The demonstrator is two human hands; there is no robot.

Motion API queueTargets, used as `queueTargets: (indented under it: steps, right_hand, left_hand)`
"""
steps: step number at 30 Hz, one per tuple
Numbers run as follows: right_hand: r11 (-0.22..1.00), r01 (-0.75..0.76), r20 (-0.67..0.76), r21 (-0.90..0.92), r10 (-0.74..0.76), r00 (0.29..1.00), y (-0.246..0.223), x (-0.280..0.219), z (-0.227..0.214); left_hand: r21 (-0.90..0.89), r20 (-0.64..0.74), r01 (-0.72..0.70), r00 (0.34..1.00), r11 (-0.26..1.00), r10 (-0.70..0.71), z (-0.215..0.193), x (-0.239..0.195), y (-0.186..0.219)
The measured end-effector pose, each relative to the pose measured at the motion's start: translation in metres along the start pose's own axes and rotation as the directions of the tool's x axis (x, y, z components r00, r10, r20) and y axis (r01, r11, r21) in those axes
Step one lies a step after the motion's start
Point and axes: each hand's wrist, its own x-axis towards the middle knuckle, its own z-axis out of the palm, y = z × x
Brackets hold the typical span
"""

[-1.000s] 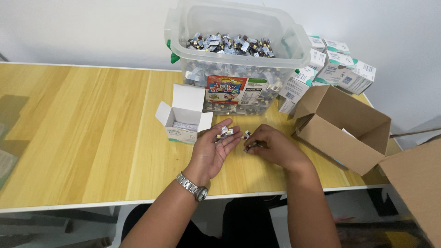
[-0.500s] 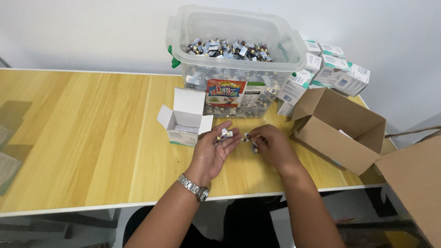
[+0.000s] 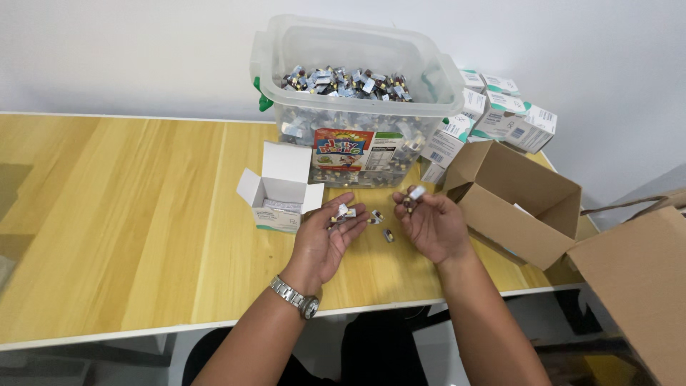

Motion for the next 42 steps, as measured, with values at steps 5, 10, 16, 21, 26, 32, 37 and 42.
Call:
queueTargets:
  steps: [5,10,16,21,26,32,37,42]
  right_hand:
    - [0.974,0.064,-0.094,-0.218,-0.086,0.992,0.005,0.001,-0.003]
    - [0.316,0.024,-0.075,-0.949,-0.299,0.951,0.021,-0.001,0.004]
    - [-0.112,-0.24,-0.191,-0.964,-0.333,0.923,0.022,-0.014,0.035]
    - [0.05,-0.087,-0.099,-0.995,-0.339,0.935,0.02,-0.012,0.043]
    - [-0.133,0.0,0.066,-0.991,-0.494,0.867,0.025,0.005,0.046]
    - [-0.3,0.015,0.148,-0.954,-0.426,0.893,0.031,0.008,0.058]
    - [-0.405,0.028,0.215,-0.914,-0.425,0.88,0.038,0.001,0.059]
    - [-0.351,-0.008,0.169,-0.936,-0.469,0.867,0.035,0.001,0.057]
  left_hand:
    - [0.002,0.0,0.013,1.0,1.0,-0.013,0.0,0.0,0.0]
    - [-0.021,0.013,0.007,1.0,1.0,-0.006,-0.002,0.0,-0.001]
    - [-0.022,0.004,0.001,1.0,1.0,-0.001,-0.001,0.0,0.0]
    - [0.001,0.002,0.007,1.0,1.0,-0.007,0.002,-0.001,0.001]
    - [0.012,0.006,0.021,1.0,1.0,-0.022,0.002,-0.002,0.001]
    - [0.021,0.013,0.013,1.0,1.0,-0.013,0.003,-0.003,0.002]
    - [0.021,0.018,0.014,1.0,1.0,-0.015,0.001,-0.003,0.001]
    - [0.014,0.002,0.005,1.0,1.0,-0.005,0.002,-0.002,0.002]
